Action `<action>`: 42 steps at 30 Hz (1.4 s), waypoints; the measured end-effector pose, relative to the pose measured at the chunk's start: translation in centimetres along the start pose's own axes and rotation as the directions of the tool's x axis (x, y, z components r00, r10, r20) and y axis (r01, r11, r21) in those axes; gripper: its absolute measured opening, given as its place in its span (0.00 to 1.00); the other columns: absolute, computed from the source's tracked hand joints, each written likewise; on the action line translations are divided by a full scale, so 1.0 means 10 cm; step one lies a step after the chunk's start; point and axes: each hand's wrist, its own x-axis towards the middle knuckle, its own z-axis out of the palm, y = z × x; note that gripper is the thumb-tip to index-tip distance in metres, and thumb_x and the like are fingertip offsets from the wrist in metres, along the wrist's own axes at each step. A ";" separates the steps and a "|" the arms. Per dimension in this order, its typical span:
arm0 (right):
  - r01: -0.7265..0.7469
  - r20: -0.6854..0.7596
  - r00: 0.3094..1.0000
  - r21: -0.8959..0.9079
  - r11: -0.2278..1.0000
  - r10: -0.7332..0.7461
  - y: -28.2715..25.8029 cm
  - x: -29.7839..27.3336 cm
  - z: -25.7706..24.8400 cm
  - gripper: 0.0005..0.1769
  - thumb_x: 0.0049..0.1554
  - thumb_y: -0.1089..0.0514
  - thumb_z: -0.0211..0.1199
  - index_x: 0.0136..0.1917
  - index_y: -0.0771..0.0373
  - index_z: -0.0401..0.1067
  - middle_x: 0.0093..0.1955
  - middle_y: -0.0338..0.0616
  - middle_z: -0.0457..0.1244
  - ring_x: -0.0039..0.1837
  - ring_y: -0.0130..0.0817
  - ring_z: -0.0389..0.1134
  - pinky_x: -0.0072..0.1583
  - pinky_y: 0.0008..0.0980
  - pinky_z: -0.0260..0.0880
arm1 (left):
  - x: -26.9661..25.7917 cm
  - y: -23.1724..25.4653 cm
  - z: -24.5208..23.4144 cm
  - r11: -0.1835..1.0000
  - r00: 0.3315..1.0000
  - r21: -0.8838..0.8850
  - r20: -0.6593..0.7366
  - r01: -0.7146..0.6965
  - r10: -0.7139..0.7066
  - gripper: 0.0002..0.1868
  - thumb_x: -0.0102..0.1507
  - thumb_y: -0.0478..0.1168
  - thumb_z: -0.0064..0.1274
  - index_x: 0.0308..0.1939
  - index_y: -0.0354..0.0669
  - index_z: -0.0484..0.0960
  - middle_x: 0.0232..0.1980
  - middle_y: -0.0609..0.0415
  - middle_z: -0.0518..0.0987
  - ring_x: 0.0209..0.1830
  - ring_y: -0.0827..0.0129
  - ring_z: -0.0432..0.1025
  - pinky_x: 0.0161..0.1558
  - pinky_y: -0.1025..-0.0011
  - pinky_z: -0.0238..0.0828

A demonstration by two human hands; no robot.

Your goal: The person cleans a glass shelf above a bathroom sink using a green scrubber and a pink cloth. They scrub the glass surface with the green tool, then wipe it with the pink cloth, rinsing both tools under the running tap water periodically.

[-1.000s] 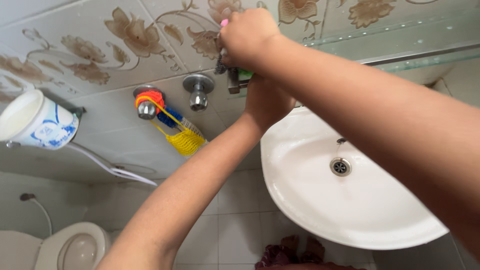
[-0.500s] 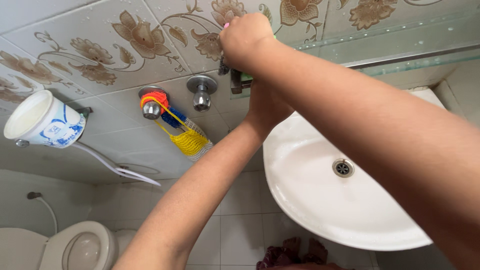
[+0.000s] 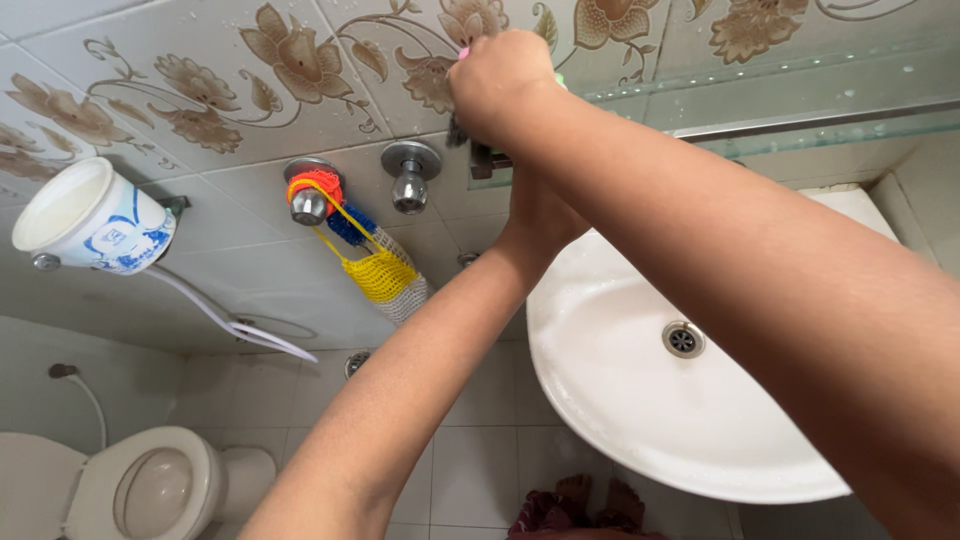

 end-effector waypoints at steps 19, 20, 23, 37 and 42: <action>-0.072 0.071 0.995 0.097 0.993 0.065 0.05 -0.08 -0.02 0.21 0.59 0.48 0.61 0.61 0.60 0.76 0.60 0.54 0.67 0.58 0.52 0.71 0.55 0.46 0.72 | -0.03 0.01 0.07 0.996 0.996 0.093 -0.088 -0.012 0.020 0.27 0.63 0.47 0.64 0.59 0.40 0.70 0.55 0.48 0.76 0.57 0.56 0.71 0.62 0.60 0.67; -0.076 0.107 0.992 0.117 0.990 0.063 0.04 -0.10 -0.03 0.24 0.58 0.46 0.62 0.62 0.61 0.74 0.60 0.53 0.68 0.58 0.51 0.71 0.55 0.47 0.72 | -0.02 0.02 0.07 0.997 0.997 0.078 -0.083 0.014 -0.007 0.27 0.63 0.47 0.64 0.59 0.40 0.70 0.55 0.48 0.76 0.57 0.56 0.71 0.62 0.60 0.67; -0.062 0.157 0.987 0.109 0.992 0.045 0.01 -0.16 -0.03 0.28 0.57 0.43 0.64 0.63 0.63 0.73 0.60 0.52 0.68 0.59 0.50 0.71 0.55 0.47 0.73 | -0.04 0.02 0.07 0.992 0.992 0.015 0.000 0.127 -0.127 0.26 0.64 0.47 0.64 0.59 0.41 0.72 0.56 0.50 0.78 0.58 0.59 0.73 0.62 0.62 0.69; -0.075 0.166 0.985 0.164 0.984 0.047 0.07 -0.21 -0.11 0.26 0.59 0.39 0.61 0.68 0.45 0.72 0.63 0.49 0.66 0.63 0.49 0.69 0.59 0.49 0.71 | -0.12 -0.11 0.20 0.963 0.999 0.264 -0.007 0.045 -0.045 0.26 0.64 0.45 0.62 0.59 0.42 0.67 0.57 0.54 0.74 0.61 0.61 0.68 0.67 0.60 0.61; -0.067 0.134 0.990 0.154 0.986 0.046 0.05 -0.16 -0.10 0.25 0.59 0.38 0.62 0.65 0.48 0.75 0.63 0.50 0.66 0.63 0.49 0.68 0.58 0.49 0.71 | -0.14 -0.13 0.23 0.971 0.984 -0.200 -0.093 0.130 -0.150 0.32 0.62 0.46 0.62 0.64 0.41 0.63 0.61 0.54 0.71 0.63 0.62 0.68 0.67 0.62 0.64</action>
